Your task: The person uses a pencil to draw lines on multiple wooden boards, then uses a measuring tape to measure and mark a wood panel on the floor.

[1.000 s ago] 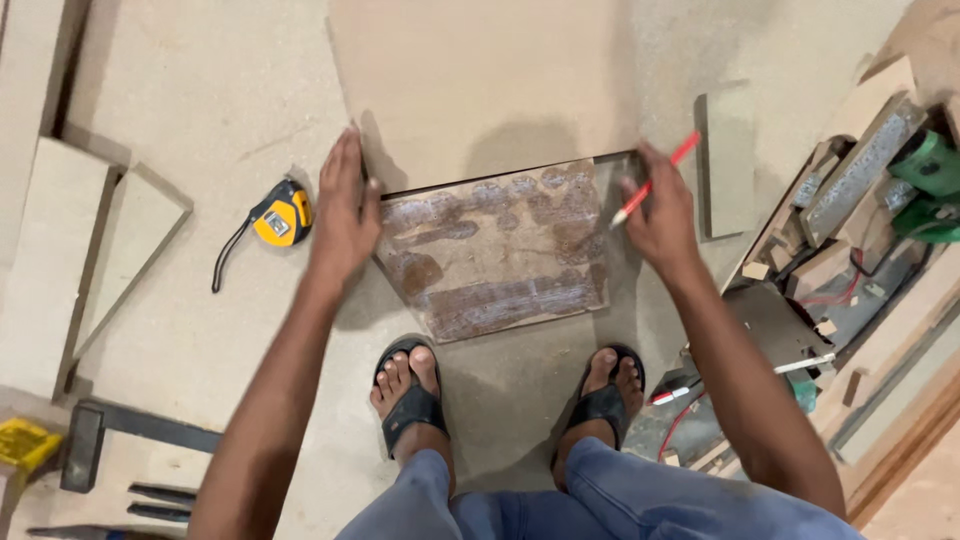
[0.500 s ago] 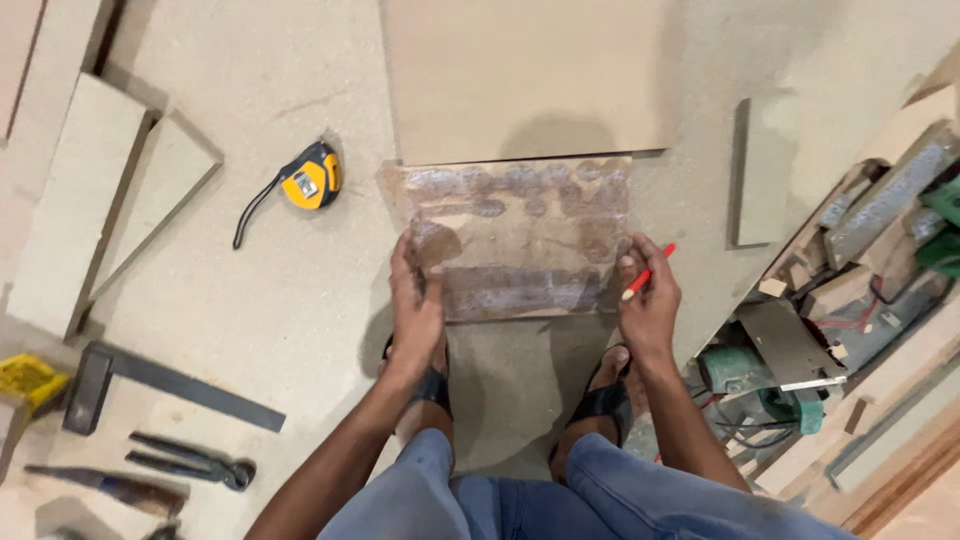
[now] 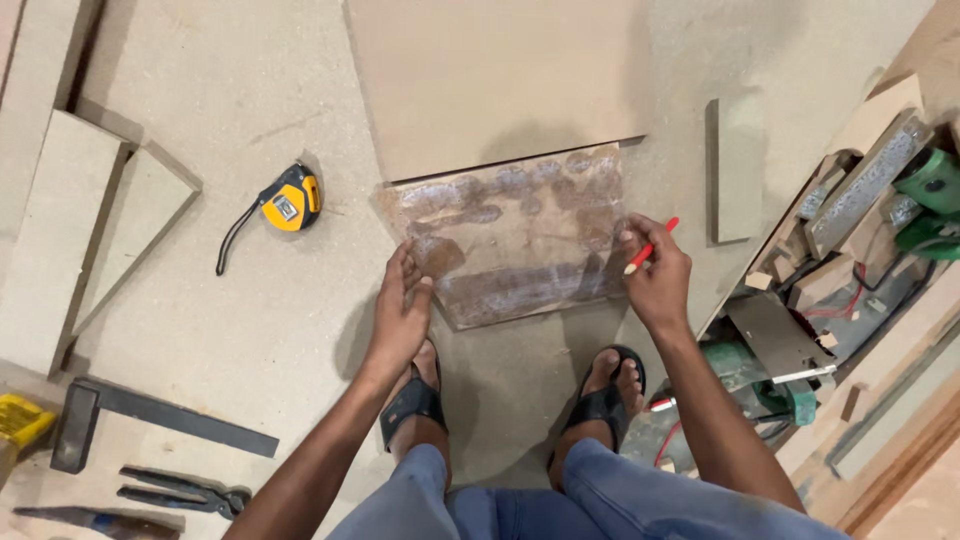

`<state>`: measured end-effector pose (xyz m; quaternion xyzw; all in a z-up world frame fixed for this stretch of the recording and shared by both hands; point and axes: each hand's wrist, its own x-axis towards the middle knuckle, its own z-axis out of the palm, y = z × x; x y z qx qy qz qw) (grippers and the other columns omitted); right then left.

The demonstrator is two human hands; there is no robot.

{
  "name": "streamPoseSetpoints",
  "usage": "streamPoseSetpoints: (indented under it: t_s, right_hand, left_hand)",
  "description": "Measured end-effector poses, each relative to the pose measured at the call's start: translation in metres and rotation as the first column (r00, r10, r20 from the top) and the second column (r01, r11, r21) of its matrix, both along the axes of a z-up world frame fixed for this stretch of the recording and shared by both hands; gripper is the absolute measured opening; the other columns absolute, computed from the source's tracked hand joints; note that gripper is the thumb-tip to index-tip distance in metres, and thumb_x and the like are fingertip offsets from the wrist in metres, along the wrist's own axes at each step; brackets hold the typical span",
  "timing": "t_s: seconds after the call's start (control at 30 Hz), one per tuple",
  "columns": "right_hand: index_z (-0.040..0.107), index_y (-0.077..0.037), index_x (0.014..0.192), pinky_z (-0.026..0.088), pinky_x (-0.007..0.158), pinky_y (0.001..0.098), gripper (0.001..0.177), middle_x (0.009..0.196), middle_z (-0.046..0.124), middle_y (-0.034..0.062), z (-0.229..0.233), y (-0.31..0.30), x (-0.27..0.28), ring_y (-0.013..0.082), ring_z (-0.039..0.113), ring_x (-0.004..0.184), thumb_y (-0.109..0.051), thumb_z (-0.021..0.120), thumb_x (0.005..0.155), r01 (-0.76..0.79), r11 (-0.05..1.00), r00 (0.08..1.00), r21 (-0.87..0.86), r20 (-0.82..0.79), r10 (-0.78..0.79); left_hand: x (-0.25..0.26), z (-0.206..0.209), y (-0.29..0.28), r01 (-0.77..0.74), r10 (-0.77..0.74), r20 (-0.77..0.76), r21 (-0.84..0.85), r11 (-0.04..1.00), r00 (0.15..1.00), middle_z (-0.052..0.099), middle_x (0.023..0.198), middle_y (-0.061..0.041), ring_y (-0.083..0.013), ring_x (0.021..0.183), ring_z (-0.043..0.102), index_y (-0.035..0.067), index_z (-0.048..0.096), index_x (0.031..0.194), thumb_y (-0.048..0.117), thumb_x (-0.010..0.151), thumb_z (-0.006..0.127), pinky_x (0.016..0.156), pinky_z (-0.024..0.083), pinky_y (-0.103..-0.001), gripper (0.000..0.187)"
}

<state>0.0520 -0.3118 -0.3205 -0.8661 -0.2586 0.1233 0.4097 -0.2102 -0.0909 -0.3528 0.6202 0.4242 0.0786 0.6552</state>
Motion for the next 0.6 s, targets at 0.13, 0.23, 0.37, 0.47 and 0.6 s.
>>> streamPoseSetpoints:
  t_s: [0.13, 0.23, 0.37, 0.47, 0.6]
  right_hand:
    - [0.065, 0.005, 0.127, 0.056, 0.091, 0.032, 0.029, 0.111, 0.074, 0.0188, -0.001, -0.002, 0.014, 0.0213, 0.073, 0.106, -0.013, 0.061, 0.105, -0.033, 0.999, 0.999, -0.015, -0.032, 0.032]
    - [0.065, 0.004, 0.126, 0.056, 0.096, 0.0344, 0.024, 0.115, 0.073, 0.0201, -0.007, 0.015, 0.066, 0.0249, 0.072, 0.11, -0.013, 0.063, 0.109, -0.134, 0.991, 0.976, 0.01, 0.172, 0.13]
    - [0.057, 0.003, 0.134, 0.056, 0.094, 0.0382, 0.036, 0.114, 0.072, 0.0214, -0.018, 0.083, 0.153, 0.0268, 0.072, 0.108, -0.015, 0.07, 0.105, -0.088, 0.994, 0.963, 0.072, 0.263, 0.066]
    - [0.054, 0.005, 0.137, 0.054, 0.088, 0.0424, 0.046, 0.113, 0.07, 0.0253, -0.008, 0.153, 0.194, 0.0358, 0.069, 0.104, -0.013, 0.074, 0.1, -0.124, 0.991, 0.928, -0.049, 0.347, 0.134]
    - [0.056, 0.003, 0.135, 0.055, 0.086, 0.0407, 0.047, 0.108, 0.073, 0.022, -0.011, 0.197, 0.22, 0.032, 0.072, 0.101, -0.018, 0.074, 0.098, 0.043, 0.995, 0.979, -0.088, 0.202, -0.025]
  left_hand:
    - [-0.001, 0.001, 0.017, -0.044, 0.045, 0.021, -0.062, 0.997, 0.999, 0.049, 0.153, -0.027, -0.0367, 0.141, 0.051, 0.008, 0.027, 0.16, 0.016, 0.101, 0.053, 0.115, 0.041, -0.045, 0.065]
    - [0.013, -0.007, 0.046, -0.012, 0.011, 0.026, 0.02, 1.0, 1.0, 0.04, 0.155, -0.032, -0.0409, 0.144, 0.041, 0.004, 0.016, 0.161, 0.019, 0.1, 0.056, 0.119, 0.032, -0.048, 0.075]
    - [0.072, -0.033, 0.114, 0.104, -0.134, 0.032, 0.466, 0.879, 0.99, 0.01, 0.169, -0.036, -0.0464, 0.159, 0.011, -0.01, 0.003, 0.161, 0.02, 0.105, 0.065, 0.129, 0.012, -0.05, 0.088]
    - [0.153, -0.046, 0.176, 0.089, -0.12, 0.014, 0.579, 0.81, 0.993, 0.021, 0.165, -0.035, -0.047, 0.155, 0.023, -0.01, 0.005, 0.16, 0.02, 0.101, 0.063, 0.129, 0.018, -0.048, 0.088]
    - [0.227, -0.017, 0.207, -0.005, 0.081, -0.191, 0.37, 0.929, 0.978, 0.024, 0.161, -0.032, -0.0448, 0.15, 0.021, -0.003, 0.007, 0.16, 0.022, 0.1, 0.061, 0.124, 0.018, -0.049, 0.084]
